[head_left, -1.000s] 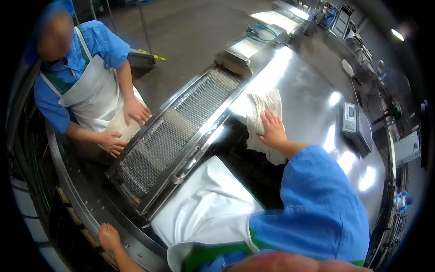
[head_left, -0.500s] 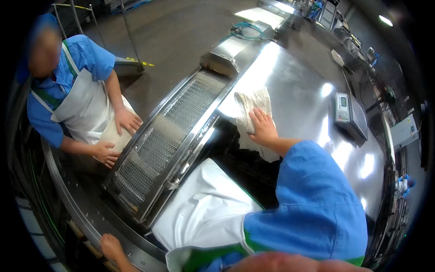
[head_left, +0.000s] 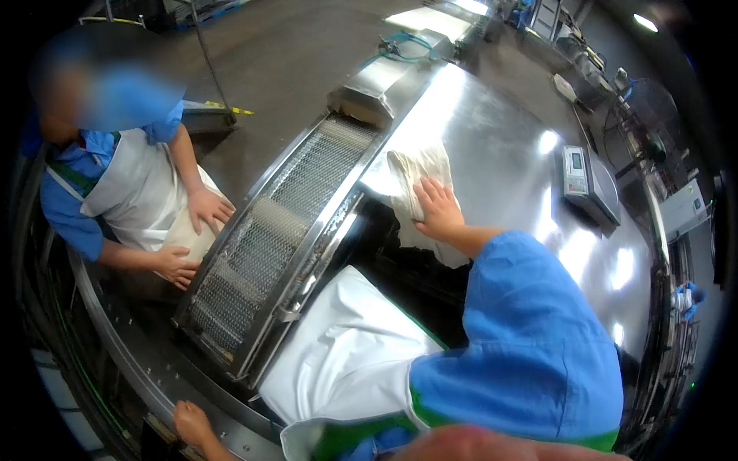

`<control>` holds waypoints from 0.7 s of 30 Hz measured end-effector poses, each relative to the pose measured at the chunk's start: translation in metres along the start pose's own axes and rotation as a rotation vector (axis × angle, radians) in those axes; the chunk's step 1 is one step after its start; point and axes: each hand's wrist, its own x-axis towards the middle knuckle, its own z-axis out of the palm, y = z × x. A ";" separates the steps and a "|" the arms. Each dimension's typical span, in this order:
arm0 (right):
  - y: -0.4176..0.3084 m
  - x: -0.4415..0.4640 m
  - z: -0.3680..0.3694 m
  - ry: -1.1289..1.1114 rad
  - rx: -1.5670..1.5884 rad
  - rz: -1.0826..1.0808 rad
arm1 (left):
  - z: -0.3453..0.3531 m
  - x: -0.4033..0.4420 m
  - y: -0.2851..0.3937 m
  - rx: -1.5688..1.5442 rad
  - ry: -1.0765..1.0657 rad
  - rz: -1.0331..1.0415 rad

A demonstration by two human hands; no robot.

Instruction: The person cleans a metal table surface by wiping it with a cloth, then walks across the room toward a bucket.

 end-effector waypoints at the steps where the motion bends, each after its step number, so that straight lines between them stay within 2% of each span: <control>1: 0.000 -0.001 0.003 0.037 0.001 0.002 | 0.002 0.000 -0.003 0.005 0.008 0.035; 17: -0.003 0.002 -0.001 0.011 0.001 0.018 | 0.015 -0.001 -0.010 -0.043 0.021 0.061; 21: -0.003 0.001 0.002 0.062 -0.034 0.019 | 0.012 -0.003 -0.008 -0.034 0.026 0.048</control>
